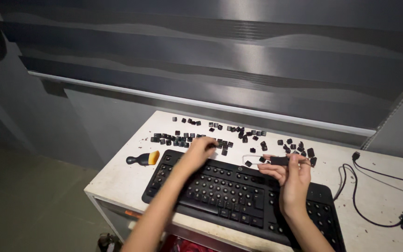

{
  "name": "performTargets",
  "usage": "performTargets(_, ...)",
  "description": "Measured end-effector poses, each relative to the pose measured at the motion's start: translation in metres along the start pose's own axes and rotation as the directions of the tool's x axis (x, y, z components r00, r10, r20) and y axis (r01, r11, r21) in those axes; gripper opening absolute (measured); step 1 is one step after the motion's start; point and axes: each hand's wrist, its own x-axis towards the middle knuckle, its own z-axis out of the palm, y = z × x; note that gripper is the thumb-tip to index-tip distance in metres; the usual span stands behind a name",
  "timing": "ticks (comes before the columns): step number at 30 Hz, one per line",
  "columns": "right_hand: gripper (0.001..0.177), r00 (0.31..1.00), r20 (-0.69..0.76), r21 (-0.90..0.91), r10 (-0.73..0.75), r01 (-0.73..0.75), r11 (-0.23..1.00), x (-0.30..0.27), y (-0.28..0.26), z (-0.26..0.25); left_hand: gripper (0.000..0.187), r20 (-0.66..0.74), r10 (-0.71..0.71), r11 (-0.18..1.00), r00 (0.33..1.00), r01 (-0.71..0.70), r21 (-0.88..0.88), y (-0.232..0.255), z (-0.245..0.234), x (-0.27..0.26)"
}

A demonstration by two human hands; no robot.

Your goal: The person reattaches black keyboard keycaps to a keyboard base on a white table. They pick up keycaps from the table and press them into place one by one. A small brush is visible on the table but not used during the clip.

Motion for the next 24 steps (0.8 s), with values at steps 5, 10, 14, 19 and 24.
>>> performTargets(5, 0.024, 1.000, -0.009, 0.012, 0.015, -0.015, 1.000, 0.001, 0.000, 0.002, 0.014, 0.048, 0.002, 0.993, 0.999, -0.008, 0.116, -0.053, 0.015, 0.028)
performTargets(10, 0.026, 0.999, -0.013, -0.033, 0.048, -0.048, 0.998, -0.001, 0.006, 0.002, 0.007, 0.070, 0.124, 0.912, 0.990, -0.141, 0.385, -0.072, 0.035, 0.037)
performTargets(14, 0.027, 0.998, -0.002, -0.024, 0.060, -0.060, 0.998, 0.000, 0.011, 0.001, 0.004, 0.153, 0.220, 0.778, 0.964, -0.267, 0.569, -0.079, 0.034, 0.043)
performTargets(19, 0.028, 0.998, -0.011, -0.030, 0.055, -0.056, 0.998, 0.000, 0.013, -0.002, 0.007, 0.182, 0.212, 0.767, 0.960, -0.279, 0.578, -0.087, 0.035, 0.044)
performTargets(24, 0.027, 0.998, -0.019, -0.039, 0.058, -0.059, 0.998, 0.000, 0.010, -0.002, 0.007, 0.155, 0.193, 0.790, 0.969, -0.247, 0.561, -0.079, 0.032, 0.043)
